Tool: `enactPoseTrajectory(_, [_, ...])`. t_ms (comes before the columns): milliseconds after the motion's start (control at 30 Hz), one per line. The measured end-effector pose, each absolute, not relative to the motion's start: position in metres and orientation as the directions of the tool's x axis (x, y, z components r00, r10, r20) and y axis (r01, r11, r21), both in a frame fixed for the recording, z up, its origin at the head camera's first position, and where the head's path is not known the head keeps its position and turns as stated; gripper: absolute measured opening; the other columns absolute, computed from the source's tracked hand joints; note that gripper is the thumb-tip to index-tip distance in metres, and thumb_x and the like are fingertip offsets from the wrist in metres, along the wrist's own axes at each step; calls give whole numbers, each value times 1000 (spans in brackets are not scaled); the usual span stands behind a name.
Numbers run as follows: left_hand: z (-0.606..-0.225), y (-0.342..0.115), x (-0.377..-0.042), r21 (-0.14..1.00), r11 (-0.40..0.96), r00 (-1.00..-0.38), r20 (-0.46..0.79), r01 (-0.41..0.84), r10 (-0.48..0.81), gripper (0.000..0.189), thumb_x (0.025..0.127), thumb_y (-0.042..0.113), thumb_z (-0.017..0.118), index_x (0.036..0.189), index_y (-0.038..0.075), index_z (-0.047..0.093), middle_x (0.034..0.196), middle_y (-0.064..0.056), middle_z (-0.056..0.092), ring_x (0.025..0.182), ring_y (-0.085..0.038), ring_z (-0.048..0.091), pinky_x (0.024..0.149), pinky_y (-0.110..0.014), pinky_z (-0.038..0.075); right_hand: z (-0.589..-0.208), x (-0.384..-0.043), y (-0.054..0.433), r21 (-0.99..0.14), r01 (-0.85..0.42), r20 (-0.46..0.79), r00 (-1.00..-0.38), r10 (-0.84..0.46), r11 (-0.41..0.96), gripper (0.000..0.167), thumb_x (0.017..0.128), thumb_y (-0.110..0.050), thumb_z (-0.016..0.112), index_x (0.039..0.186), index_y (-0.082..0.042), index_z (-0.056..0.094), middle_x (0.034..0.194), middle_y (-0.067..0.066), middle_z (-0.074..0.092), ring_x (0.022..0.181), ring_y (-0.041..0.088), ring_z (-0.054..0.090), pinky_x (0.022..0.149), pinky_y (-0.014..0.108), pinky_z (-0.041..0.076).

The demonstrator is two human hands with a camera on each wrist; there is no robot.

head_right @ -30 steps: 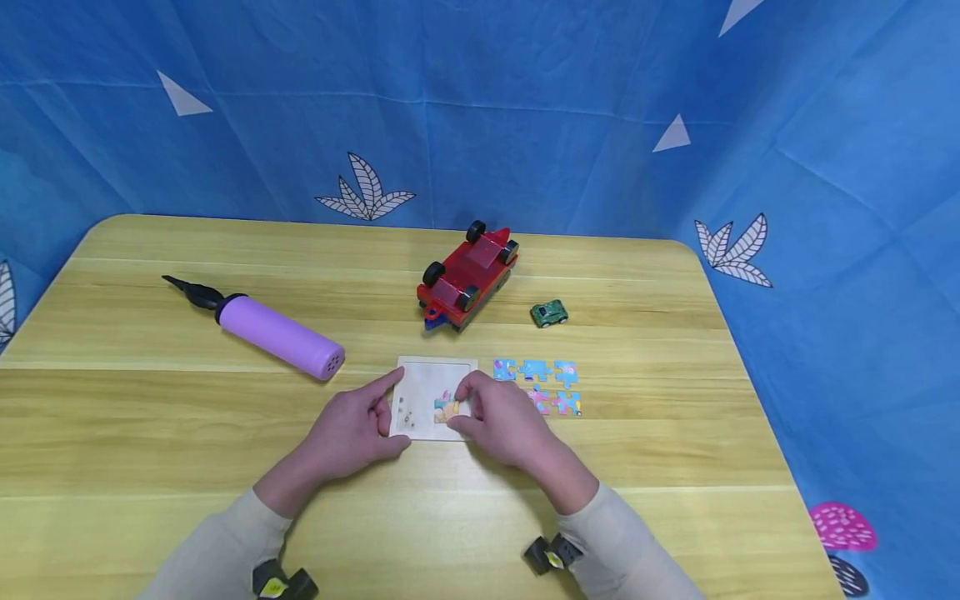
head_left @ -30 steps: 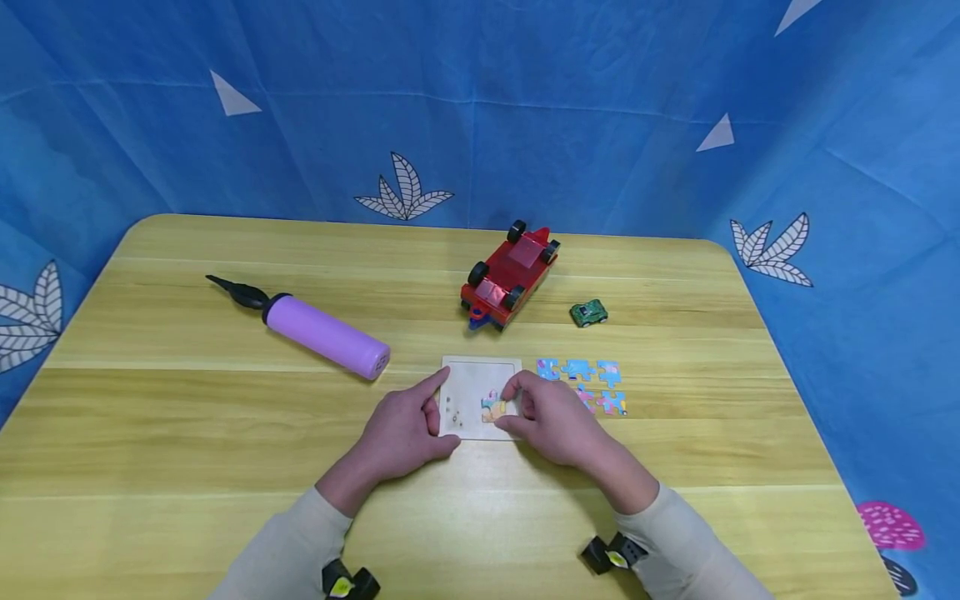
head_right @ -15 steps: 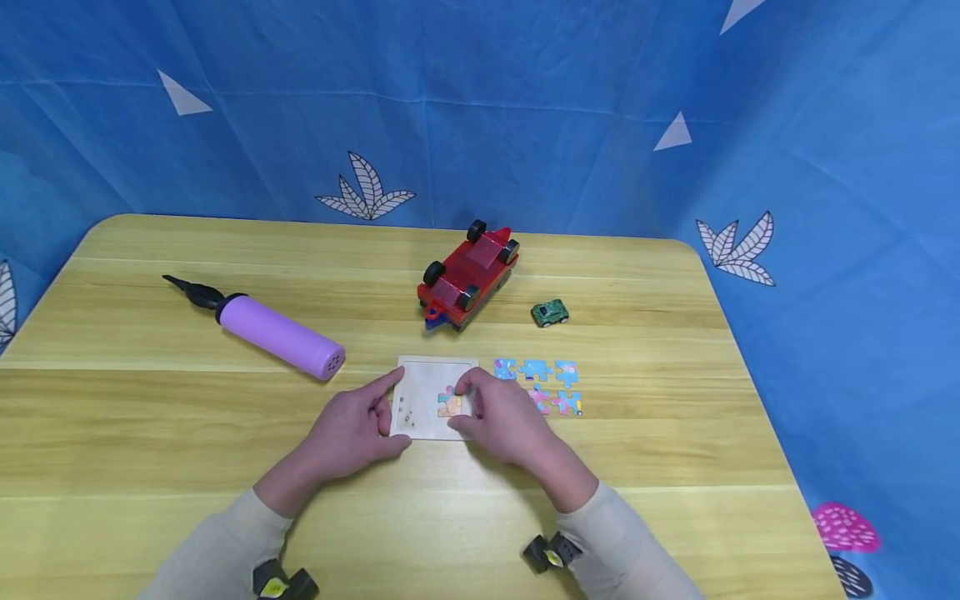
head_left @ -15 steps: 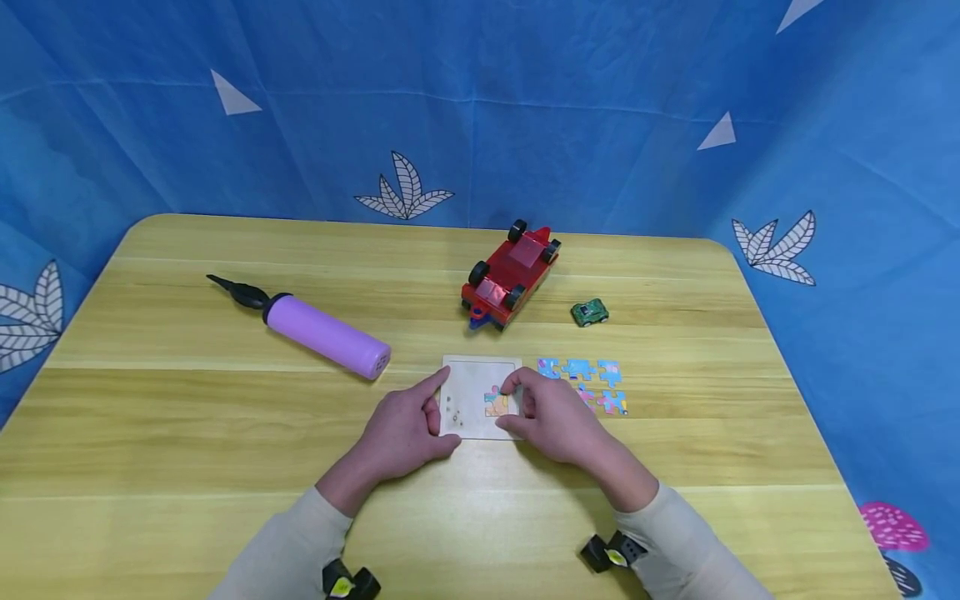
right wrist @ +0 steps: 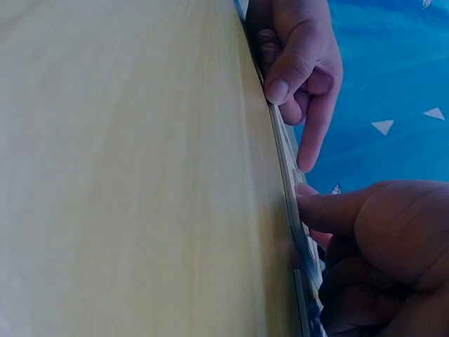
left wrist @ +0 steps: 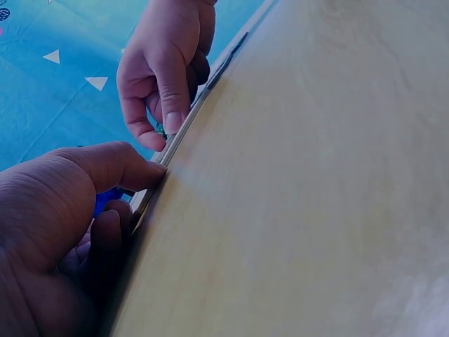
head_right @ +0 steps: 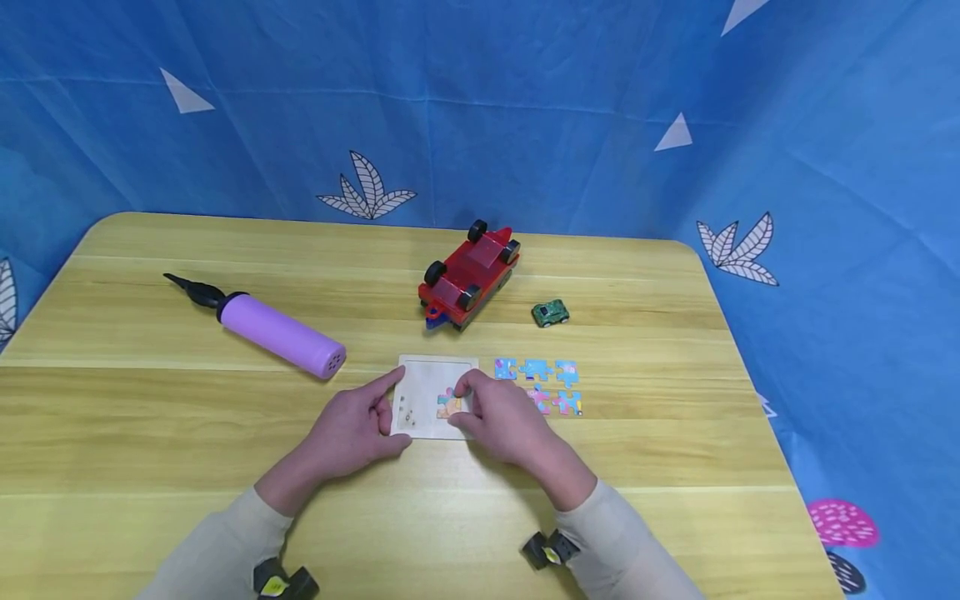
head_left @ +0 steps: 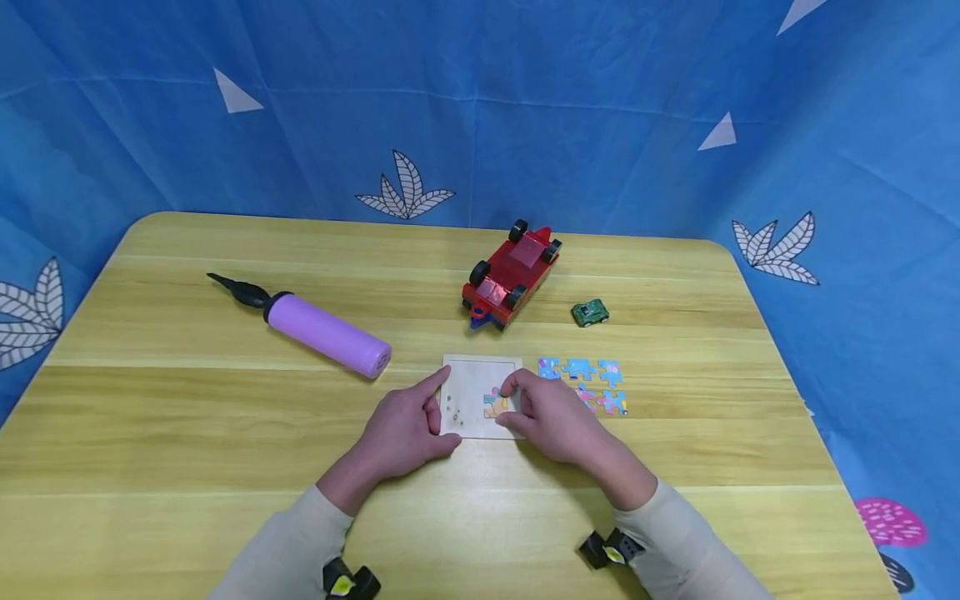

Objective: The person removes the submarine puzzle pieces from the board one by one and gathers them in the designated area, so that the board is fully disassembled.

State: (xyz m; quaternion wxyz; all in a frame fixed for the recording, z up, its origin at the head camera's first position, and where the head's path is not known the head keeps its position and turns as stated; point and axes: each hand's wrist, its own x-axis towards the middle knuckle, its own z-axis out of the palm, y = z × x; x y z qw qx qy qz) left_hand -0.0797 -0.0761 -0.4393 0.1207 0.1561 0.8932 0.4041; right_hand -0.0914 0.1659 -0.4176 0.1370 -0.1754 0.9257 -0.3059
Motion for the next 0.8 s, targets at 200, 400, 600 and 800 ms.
enactPoseTrajectory(200, [-441,-76,-79,768,616,-921,-90,178,378,90,74,23,86,150,2,43,67,11,53,56,-6,47,63,-29,44,-419,-89,168,-634,-225,-139,-908,-395,740,27,89,-30,78,107,-17,63,57,-6,44,51,10,38,52,30,33])
enactPoseTrajectory(400, [-441,-76,-80,769,616,-922,-95,173,376,90,74,23,86,150,2,43,67,11,53,55,-7,47,63,-29,44,-420,-85,176,-697,-215,-101,-915,-390,685,29,87,-28,80,107,-17,63,59,-6,41,54,9,36,55,29,34])
enactPoseTrajectory(600, [-440,-76,-80,768,615,-921,-87,181,379,89,74,23,86,150,2,43,67,11,53,55,-6,46,65,-29,44,-419,-79,190,-730,-230,-40,-925,-377,643,27,86,-24,81,106,-16,64,59,-9,37,54,7,33,55,28,33])
enactPoseTrajectory(800, [-440,-77,-80,767,614,-920,-84,185,383,89,75,24,85,150,1,43,67,12,53,56,-6,46,67,-30,45,-419,-70,209,-747,-230,-6,-936,-352,624,26,86,-20,81,105,-15,64,59,-11,32,53,5,28,56,27,33])
